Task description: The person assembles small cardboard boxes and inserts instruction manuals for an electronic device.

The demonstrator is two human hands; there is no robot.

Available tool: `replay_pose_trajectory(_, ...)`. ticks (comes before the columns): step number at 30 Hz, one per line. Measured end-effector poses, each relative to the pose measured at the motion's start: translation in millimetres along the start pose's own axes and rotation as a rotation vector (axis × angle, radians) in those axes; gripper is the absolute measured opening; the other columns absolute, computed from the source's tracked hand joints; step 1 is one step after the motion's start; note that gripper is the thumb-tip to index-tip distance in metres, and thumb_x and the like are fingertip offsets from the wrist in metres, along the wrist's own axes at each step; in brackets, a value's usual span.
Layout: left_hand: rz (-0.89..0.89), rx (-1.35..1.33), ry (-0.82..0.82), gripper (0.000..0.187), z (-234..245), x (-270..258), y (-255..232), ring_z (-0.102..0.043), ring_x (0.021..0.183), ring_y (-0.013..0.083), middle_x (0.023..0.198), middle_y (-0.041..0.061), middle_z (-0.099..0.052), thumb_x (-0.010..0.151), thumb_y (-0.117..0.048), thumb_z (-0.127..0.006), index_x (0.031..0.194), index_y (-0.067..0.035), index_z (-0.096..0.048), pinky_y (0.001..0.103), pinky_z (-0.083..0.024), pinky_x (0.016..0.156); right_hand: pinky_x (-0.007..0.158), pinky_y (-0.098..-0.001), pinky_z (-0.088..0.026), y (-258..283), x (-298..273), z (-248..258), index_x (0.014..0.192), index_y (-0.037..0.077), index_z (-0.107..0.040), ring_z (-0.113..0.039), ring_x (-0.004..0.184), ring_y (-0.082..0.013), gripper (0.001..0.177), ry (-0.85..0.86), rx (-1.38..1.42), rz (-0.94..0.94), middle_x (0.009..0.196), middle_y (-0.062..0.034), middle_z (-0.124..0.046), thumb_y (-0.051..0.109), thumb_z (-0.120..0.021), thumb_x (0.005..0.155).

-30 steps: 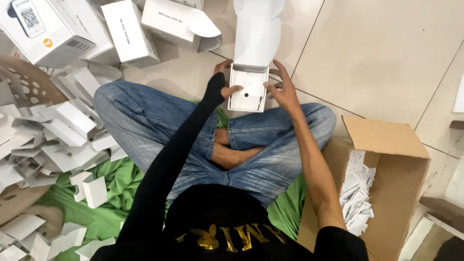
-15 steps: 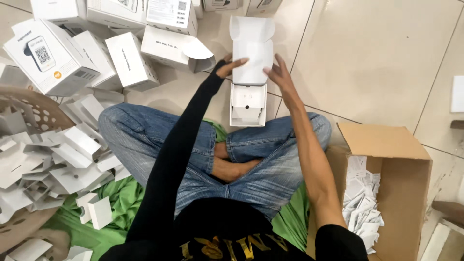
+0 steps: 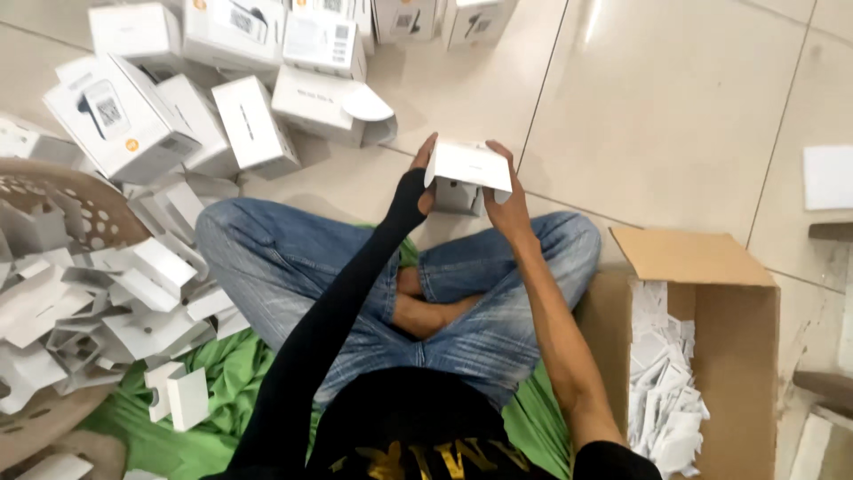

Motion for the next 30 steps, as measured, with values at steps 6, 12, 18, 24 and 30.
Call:
replay_pose_trajectory(6,0.382,-0.080,0.069,0.093,-8.4,-12.5,-1.2,-0.070,0.110,0.0359,0.127,0.027,-0.068,0.083,0.003,-0.045,0.168,-0.013,-0.013,0.036,-0.053,0.095,0.111,-0.0422,-0.048,-5.3,-2.6,-1.9,0.152,0.018,-0.041,-0.054,0.142,-0.0381,0.057,0.034,-0.105,-0.187,0.150,-0.0097,-0.056,-0.002,-0.056,0.100)
replay_pose_trajectory(12,0.001,-0.021,0.160,0.094,16.0,-12.5,9.6,-0.048,0.139,0.0388,0.156,0.033,-0.036,0.091,-0.013,-0.069,0.163,-0.003,-0.009,0.040,-0.041,0.113,0.113,-0.0512,-0.043,-7.4,-16.1,13.5,0.158,0.018,-0.028,-0.041,0.144,-0.0472,0.088,0.132,-0.161,0.146,0.161,-0.0243,-0.035,-0.003,-0.067,0.082)
replay_pose_trajectory(18,0.782,-0.955,0.161,0.098,38.5,-19.4,142.7,-0.050,0.141,0.0393,0.163,0.020,-0.040,0.095,-0.048,-0.064,0.170,-0.008,-0.016,0.046,-0.045,0.113,0.106,-0.0549,-0.049,-123.2,-28.0,38.6,0.173,0.020,-0.026,-0.057,0.133,-0.0451,0.073,0.127,0.483,-0.811,0.158,-0.0261,-0.048,0.040,-0.048,0.106)
replay_pose_trajectory(24,0.463,-0.099,0.218,0.106,-25.9,14.9,91.6,-0.066,0.123,0.0394,0.137,0.027,-0.063,0.073,-0.044,-0.079,0.156,-0.003,-0.029,0.043,-0.054,0.103,0.108,-0.0501,-0.050,-143.5,23.5,-26.0,0.158,0.010,-0.030,-0.051,0.138,-0.0413,0.093,0.071,0.160,-0.259,0.152,-0.0300,-0.045,0.047,-0.073,0.084)
replay_pose_trajectory(30,0.239,0.161,-0.105,0.090,-13.3,-42.1,112.6,-0.045,0.145,0.0376,0.155,0.033,-0.046,0.091,-0.029,-0.076,0.159,0.006,-0.030,0.041,-0.038,0.119,0.107,-0.0446,-0.050,-124.2,-27.7,-2.5,0.147,0.007,-0.054,-0.061,0.131,-0.0357,0.065,0.132,-0.367,-0.292,0.146,-0.0215,-0.061,0.047,-0.069,0.097)
Point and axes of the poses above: each hand's wrist, its own x-axis towards the middle knuckle, its own z-axis out of the back of the hand, y = z × x, the point moved 6 cm from there along x, towards the middle knuckle
